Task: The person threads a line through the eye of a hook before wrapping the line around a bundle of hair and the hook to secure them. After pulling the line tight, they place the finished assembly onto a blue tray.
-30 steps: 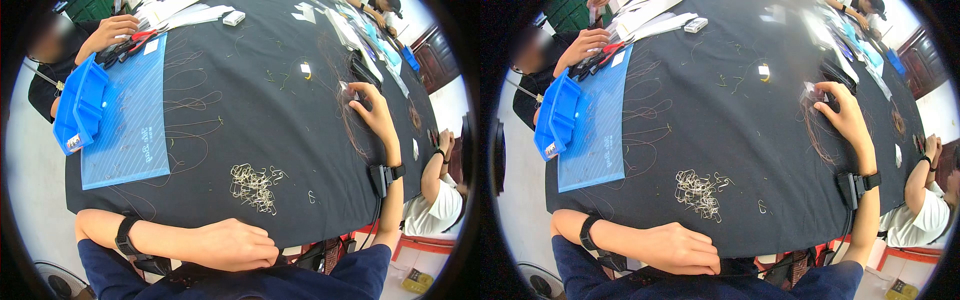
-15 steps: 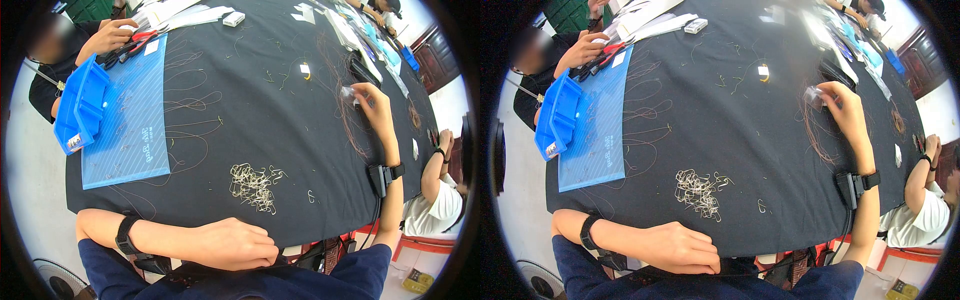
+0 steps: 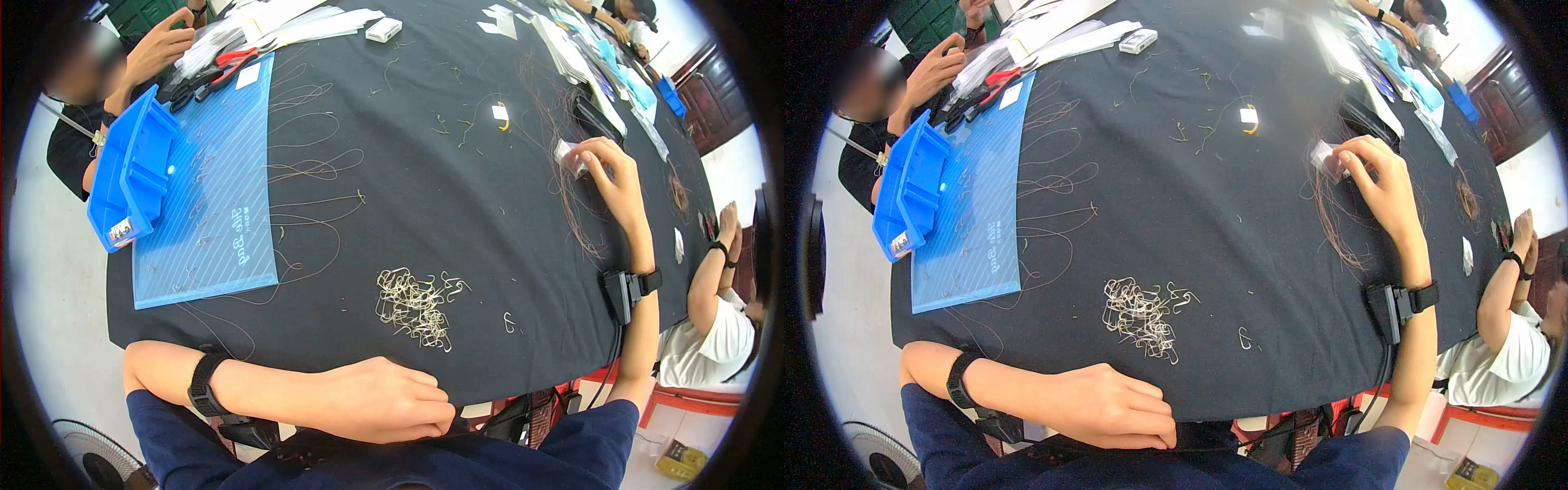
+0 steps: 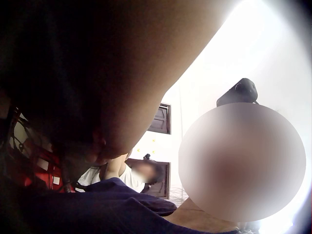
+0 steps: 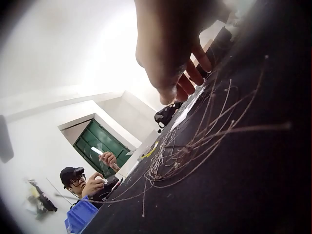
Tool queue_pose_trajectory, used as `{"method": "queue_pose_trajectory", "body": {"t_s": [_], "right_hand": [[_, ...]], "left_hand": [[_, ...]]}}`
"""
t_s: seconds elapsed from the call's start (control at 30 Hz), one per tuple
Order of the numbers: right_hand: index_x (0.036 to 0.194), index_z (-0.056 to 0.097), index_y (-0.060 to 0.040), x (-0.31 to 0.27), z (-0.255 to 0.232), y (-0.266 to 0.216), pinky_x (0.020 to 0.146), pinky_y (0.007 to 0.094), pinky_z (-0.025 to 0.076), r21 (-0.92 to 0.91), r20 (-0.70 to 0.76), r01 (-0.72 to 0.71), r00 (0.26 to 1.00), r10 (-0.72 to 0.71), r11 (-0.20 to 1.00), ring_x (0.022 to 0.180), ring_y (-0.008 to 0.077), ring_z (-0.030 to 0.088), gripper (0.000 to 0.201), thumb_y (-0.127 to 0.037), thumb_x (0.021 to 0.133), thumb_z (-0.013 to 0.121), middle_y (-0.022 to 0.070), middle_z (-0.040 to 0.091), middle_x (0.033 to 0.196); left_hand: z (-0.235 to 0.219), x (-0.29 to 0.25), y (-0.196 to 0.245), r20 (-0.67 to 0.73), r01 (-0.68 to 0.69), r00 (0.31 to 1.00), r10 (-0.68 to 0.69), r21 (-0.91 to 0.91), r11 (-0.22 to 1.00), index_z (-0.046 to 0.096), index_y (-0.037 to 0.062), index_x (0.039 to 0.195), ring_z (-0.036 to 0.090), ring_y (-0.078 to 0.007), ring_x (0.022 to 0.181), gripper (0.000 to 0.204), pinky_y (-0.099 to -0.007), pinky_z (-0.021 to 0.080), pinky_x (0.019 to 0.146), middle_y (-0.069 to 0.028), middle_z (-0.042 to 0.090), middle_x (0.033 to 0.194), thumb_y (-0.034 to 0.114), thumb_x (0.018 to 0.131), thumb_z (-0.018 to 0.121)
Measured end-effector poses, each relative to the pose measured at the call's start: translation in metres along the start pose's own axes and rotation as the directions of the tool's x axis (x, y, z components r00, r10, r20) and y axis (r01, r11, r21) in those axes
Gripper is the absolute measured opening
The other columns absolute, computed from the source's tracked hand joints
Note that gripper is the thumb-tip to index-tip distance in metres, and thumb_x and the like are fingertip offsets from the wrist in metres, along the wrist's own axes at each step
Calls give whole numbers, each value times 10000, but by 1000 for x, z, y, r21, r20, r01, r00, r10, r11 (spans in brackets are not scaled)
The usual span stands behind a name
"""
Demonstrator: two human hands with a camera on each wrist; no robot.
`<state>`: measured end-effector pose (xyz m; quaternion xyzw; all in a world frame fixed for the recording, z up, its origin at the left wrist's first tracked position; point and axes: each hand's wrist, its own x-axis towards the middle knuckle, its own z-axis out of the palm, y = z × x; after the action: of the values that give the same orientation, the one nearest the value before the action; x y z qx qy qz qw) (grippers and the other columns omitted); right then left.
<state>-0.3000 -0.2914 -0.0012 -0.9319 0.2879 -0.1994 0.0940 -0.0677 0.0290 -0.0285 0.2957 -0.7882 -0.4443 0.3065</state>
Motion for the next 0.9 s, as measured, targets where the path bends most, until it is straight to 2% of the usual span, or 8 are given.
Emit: {"method": "queue_pose_trajectory", "body": {"t_s": [0.07, 0.17, 0.37, 0.47, 0.67, 0.77, 0.87, 0.9], "right_hand": [[1099, 635, -53, 0, 1, -7, 803, 305, 454, -35, -15, -62, 998, 62, 997, 944, 200, 601, 232, -178, 928, 541, 57, 637, 1056], [1163, 609, -72, -2, 3, -8, 848, 311, 443, -72, 42, -101, 994, 104, 992, 1037, 199, 566, 265, -180, 932, 534, 58, 592, 1163], [1201, 583, -47, -2, 7, -5, 991, 358, 381, -125, 59, 76, 996, -69, 989, 1183, 245, 477, 304, -183, 935, 531, 103, 523, 1263], [1200, 578, -27, -4, 7, -3, 1036, 375, 343, -82, 41, 0, 999, 3, 997, 1200, 261, 458, 311, -185, 937, 527, 116, 524, 1255], [1193, 576, -21, -8, 9, 20, 1029, 370, 339, -288, -32, -42, 999, 35, 957, 1184, 279, 444, 346, -212, 905, 581, 125, 519, 1243], [1158, 587, -30, -8, 9, 12, 1026, 374, 339, -259, -37, -40, 999, 31, 965, 1186, 282, 433, 354, -234, 871, 622, 121, 507, 1250], [1123, 596, -46, -7, 7, 7, 1030, 385, 336, -242, -16, -49, 999, 46, 969, 1202, 283, 412, 349, -245, 842, 650, 112, 496, 1254], [1118, 597, -49, -7, 6, 6, 1031, 387, 335, -241, -16, -46, 999, 44, 970, 1205, 283, 408, 346, -243, 837, 654, 110, 495, 1253]], "left_hand": [[1, 0, -3, -15, -39, 999, 40, 42, 998, 626, 136, 897, 573, -108, 690, 53, -266, 478, 463, 37, 546, 732, 188, 894, 614], [1, 0, -4, -18, -42, 999, 43, 42, 998, 626, 137, 896, 573, -105, 691, 54, -263, 476, 459, 38, 547, 733, 190, 894, 614], [1, -1, -3, -14, -34, 999, 35, 54, 998, 623, 141, 895, 568, -104, 684, 52, -262, 471, 451, 40, 543, 729, 192, 895, 613], [1, -1, -4, -12, -36, 999, 37, 61, 998, 622, 143, 893, 567, -105, 681, 50, -264, 470, 449, 39, 539, 725, 192, 895, 612], [1, -2, -4, -18, -42, 999, 43, 54, 998, 622, 144, 889, 570, -107, 683, 47, -264, 475, 459, 38, 537, 722, 190, 894, 612], [1, -2, -5, -18, -42, 999, 43, 59, 997, 623, 142, 888, 572, -106, 685, 46, -264, 478, 464, 38, 539, 724, 187, 894, 613], [2, -2, -1, -11, 1, 1000, -1, -11, 1000, 556, 92, 819, 573, -190, 718, 107, -335, 488, 561, -20, 521, 714, 169, 880, 598], [2, -2, -1, -11, 2, 1000, -2, -10, 1000, 555, 92, 819, 573, -190, 718, 107, -335, 488, 561, -20, 521, 714, 169, 880, 598]]}}
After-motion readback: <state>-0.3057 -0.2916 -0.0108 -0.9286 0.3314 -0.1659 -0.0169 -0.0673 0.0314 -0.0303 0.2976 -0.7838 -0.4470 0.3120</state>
